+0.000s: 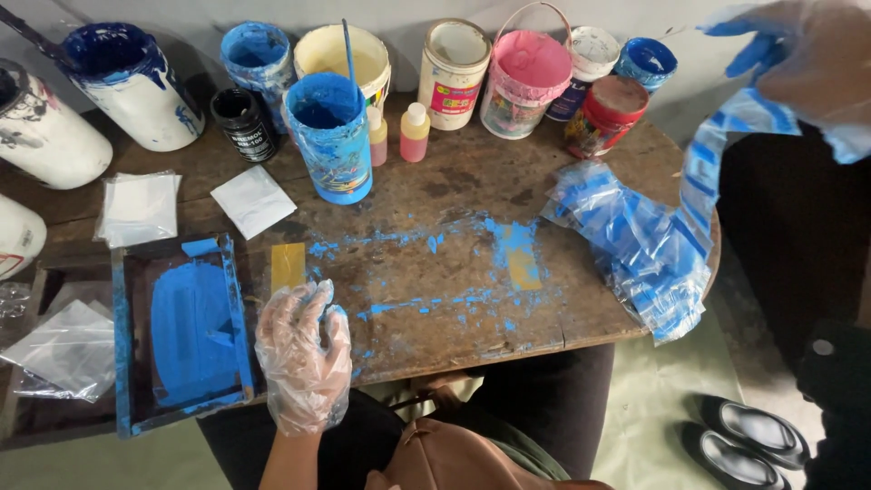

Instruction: The person spreads blue ink across a screen-printing frame using a squeegee, then places a clear plastic sheet over the inked area and smooths it. They repeat the ink spreading and plastic placement steps multiple times.

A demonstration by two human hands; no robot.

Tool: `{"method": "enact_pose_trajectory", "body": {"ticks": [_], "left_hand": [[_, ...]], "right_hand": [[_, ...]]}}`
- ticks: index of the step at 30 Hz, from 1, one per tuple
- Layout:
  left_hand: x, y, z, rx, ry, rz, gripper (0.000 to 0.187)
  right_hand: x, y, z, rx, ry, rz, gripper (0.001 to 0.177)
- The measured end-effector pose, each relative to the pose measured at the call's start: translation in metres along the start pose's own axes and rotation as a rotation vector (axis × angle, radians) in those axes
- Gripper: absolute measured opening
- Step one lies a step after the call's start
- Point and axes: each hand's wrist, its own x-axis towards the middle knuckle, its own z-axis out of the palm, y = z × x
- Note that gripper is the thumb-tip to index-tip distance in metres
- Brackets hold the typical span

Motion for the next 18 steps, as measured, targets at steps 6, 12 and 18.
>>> {"method": "enact_pose_trajectory", "body": {"ticks": [6,12,18], "left_hand": [[0.0,0.0,0.0,0.01,0.009,-0.008,0.029],[0.002,0.001,0.0,0.002,-0.002,-0.006,0.031],[0.001,0.0,0.001,0.004,-0.001,-0.005,0.03]], "right_hand": [[0.007,-0.05,0.016,-0.081,-0.002,-0.154,0.078],[0.018,-0.031,0.043,0.04,-0.086,-0.37,0.063],[0.041,0.058,0.111,1.235,-0.555,-0.871,0.032]]}}
